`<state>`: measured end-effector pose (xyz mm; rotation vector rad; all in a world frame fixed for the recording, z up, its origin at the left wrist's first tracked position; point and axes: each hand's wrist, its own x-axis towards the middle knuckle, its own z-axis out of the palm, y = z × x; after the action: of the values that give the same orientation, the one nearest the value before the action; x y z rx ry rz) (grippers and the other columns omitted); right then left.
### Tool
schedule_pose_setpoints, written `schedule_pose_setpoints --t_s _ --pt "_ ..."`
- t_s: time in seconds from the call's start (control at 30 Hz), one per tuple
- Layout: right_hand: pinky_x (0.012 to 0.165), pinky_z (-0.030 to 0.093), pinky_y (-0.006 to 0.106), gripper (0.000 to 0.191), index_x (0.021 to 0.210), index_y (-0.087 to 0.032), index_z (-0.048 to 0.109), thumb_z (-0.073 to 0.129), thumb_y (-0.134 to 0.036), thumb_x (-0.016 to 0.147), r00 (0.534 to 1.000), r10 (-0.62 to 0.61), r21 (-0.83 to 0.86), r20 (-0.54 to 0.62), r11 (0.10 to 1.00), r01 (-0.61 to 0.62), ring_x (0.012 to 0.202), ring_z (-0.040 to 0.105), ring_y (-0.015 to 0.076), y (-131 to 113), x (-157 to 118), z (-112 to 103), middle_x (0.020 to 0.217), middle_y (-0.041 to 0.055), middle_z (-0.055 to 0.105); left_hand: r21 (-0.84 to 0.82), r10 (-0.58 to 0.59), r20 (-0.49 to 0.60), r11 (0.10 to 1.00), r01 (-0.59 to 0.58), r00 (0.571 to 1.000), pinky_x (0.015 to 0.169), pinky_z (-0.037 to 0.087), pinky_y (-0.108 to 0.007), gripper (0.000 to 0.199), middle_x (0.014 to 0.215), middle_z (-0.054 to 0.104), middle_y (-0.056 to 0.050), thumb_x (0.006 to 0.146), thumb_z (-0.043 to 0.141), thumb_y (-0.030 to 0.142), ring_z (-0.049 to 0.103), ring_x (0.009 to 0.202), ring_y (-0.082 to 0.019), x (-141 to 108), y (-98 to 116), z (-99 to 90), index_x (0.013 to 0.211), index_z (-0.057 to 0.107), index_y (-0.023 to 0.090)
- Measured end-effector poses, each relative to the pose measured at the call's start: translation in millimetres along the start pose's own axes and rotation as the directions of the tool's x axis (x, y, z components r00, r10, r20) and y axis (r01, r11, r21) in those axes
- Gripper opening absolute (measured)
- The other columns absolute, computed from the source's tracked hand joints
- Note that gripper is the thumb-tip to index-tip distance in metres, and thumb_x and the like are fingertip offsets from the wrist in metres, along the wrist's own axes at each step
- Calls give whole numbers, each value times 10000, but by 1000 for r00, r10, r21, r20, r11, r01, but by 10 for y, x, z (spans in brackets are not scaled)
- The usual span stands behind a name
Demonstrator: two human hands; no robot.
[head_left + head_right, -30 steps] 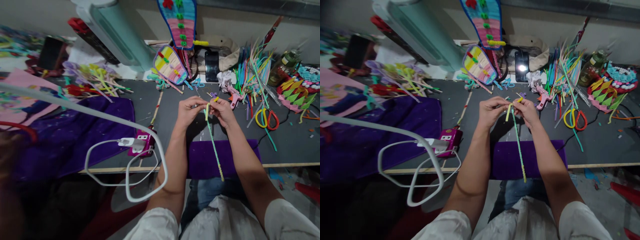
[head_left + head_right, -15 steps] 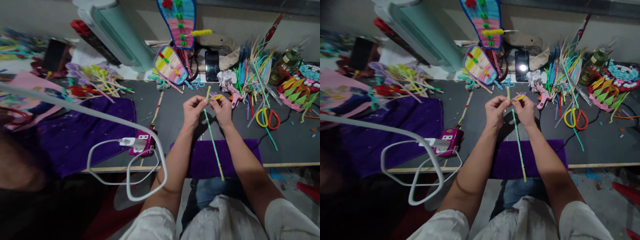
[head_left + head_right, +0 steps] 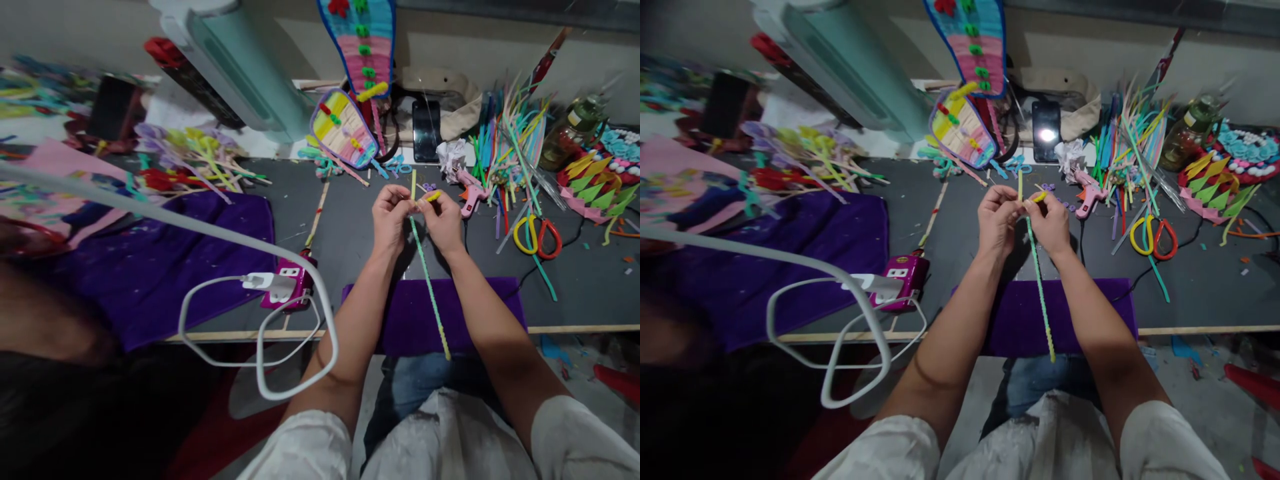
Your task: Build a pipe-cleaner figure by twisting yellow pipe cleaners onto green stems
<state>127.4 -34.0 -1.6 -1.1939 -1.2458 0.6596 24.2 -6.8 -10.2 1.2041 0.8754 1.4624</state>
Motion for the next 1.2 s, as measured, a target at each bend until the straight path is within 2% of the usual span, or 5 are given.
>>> schedule_pose_setpoints --t_s 0.2,0.5,0.67,1.0,1.2 --pt "625 393 246 140 777 -195 571 611 -319 828 999 33 35 13 999 -33 610 483 99 63 40 -18 681 -46 543 -34 -6 65 999 9 998 646 492 -241 33 763 605 -1 744 641 208 551 639 -91 9 39 -34 756 663 187" --pt "544 402 225 241 776 -206 558 622 -433 825 998 69 182 12 981 -70 565 465 87 160 105 -69 662 -48 503 341 292 230 869 -358 928 773 488 -324 231 942 625 -59 813 682 410 583 903 -180 58 84 -151 942 744 229" --pt "544 413 225 264 787 -213 559 631 -465 821 997 72 162 11 984 -72 566 457 87 192 105 -67 662 -48 496 425 345 231 805 -414 910 868 453 -360 288 961 659 -70 835 638 478 585 952 -198 59 129 -149 828 742 210" --pt "646 426 258 179 801 -209 566 612 -378 838 1000 9 12 13 1000 -9 630 491 103 112 81 -93 684 -44 535 242 55 78 968 -72 995 646 410 -249 164 641 617 1 778 682 282 542 636 -118 -15 168 -98 653 691 177" --pt "687 430 274 154 785 -213 558 612 -349 833 1000 -22 -57 8 998 23 667 500 113 38 64 -108 712 -33 554 86 -140 109 988 131 984 596 425 -230 142 590 619 -1 754 652 225 517 548 -91 -15 211 -87 630 693 168"
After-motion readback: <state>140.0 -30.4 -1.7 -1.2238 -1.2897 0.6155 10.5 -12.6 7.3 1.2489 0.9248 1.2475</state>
